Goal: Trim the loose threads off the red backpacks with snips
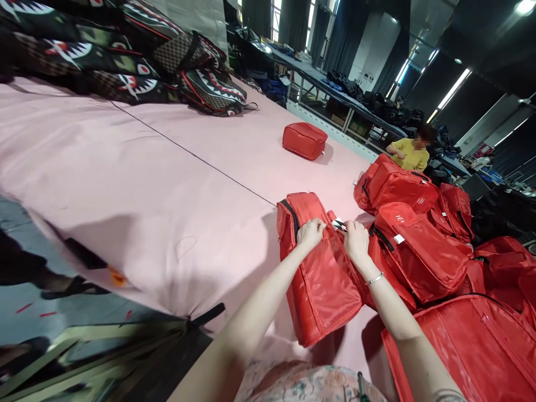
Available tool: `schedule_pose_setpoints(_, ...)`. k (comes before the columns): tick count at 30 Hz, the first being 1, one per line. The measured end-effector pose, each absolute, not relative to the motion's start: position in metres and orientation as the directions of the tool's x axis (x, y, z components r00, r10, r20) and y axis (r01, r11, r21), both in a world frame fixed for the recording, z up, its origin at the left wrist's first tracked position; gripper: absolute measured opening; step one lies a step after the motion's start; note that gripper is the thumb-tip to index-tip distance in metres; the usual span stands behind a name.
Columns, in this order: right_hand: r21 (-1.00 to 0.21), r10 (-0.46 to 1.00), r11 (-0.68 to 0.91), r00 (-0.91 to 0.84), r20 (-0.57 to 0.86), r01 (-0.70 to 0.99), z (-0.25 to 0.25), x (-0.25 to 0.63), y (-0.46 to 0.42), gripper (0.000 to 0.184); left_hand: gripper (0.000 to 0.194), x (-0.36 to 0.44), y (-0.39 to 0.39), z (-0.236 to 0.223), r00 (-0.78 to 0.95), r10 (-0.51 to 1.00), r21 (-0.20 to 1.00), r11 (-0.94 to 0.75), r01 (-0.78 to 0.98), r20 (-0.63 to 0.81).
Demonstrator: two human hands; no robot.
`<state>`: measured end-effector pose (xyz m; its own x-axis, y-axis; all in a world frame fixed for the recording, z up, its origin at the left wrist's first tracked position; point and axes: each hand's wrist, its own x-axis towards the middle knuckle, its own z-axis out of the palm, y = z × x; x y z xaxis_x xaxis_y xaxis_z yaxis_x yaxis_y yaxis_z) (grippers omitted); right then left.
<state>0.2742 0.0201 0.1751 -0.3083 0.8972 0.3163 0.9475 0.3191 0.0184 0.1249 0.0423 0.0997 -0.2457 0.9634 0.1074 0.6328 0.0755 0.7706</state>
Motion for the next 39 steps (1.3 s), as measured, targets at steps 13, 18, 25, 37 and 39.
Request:
schedule_pose_setpoints(13, 0.297, 0.828, 0.430, -0.503, 0.246, 0.853, 0.171, 0.246, 0.042, 0.022, 0.018, 0.124, 0.033, 0.108, -0.215, 0.966, 0.751, 0.037, 0.660, 0.141)
schedule_pose_setpoints(18, 0.186, 0.850, 0.424, -0.460, 0.258, 0.887, 0.174, 0.253, 0.046, 0.018, 0.016, 0.123, 0.033, 0.105, -0.220, 0.959, 0.801, -0.013, 0.599, 0.180)
schedule_pose_setpoints(25, -0.579, 0.911, 0.307, -0.057, 0.408, 0.755, 0.139, 0.270, 0.043, 0.022, 0.054, 0.119, 0.030, 0.095, -0.195, 0.966, 0.986, -0.166, 0.020, 0.167)
schedule_pose_setpoints(37, -0.852, 0.944, 0.207, 0.130, 0.304, 0.481, 0.120, 0.270, 0.037, 0.031, 0.028, 0.135, 0.042, 0.119, -0.098, 0.966, 0.570, -0.058, 0.820, 0.240)
schedule_pose_setpoints(39, -0.853, 0.946, 0.201, 0.130, 0.297, 0.482, 0.120, 0.270, 0.036, 0.031, 0.026, 0.136, 0.045, 0.120, -0.064, 0.970, 0.540, -0.076, 0.838, 0.236)
